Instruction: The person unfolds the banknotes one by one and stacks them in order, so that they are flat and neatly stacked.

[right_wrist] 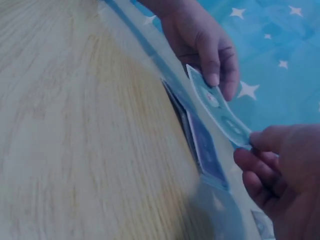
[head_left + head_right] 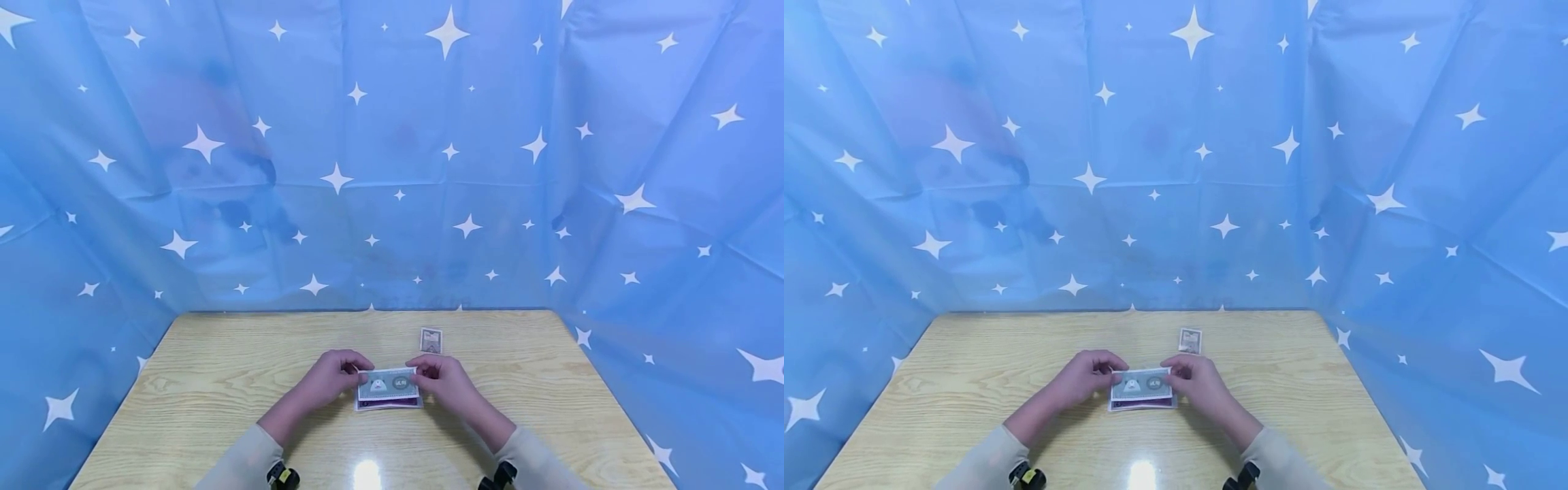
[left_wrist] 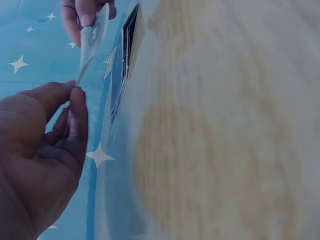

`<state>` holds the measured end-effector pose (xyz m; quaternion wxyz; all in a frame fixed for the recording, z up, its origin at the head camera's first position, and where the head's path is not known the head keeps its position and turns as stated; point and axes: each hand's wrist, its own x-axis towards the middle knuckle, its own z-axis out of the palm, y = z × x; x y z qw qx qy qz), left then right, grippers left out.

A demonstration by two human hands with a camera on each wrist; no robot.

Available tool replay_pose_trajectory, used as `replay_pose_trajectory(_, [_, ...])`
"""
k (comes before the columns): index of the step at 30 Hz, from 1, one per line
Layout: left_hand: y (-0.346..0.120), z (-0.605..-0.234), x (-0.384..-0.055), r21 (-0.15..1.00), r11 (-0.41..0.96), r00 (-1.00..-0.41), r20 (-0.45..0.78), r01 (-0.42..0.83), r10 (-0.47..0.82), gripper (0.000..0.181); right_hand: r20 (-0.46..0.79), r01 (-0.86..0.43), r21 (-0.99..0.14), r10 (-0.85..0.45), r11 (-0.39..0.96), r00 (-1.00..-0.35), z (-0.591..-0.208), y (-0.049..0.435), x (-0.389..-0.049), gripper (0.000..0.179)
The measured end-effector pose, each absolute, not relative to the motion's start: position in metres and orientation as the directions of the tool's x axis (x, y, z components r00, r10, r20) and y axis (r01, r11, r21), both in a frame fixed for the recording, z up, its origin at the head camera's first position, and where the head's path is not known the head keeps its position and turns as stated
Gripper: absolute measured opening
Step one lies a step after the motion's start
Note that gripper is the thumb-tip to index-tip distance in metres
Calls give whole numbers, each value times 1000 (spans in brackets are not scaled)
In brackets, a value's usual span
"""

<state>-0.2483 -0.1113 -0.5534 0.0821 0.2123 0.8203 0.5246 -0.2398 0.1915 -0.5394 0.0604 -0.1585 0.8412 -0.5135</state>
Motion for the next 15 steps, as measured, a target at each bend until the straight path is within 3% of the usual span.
replay_pose_trajectory(15, [-106, -553, -253, 763, 520, -858, 87, 384, 506, 18, 118, -338, -787, -412, 516, -904, -547, 189, -239, 19])
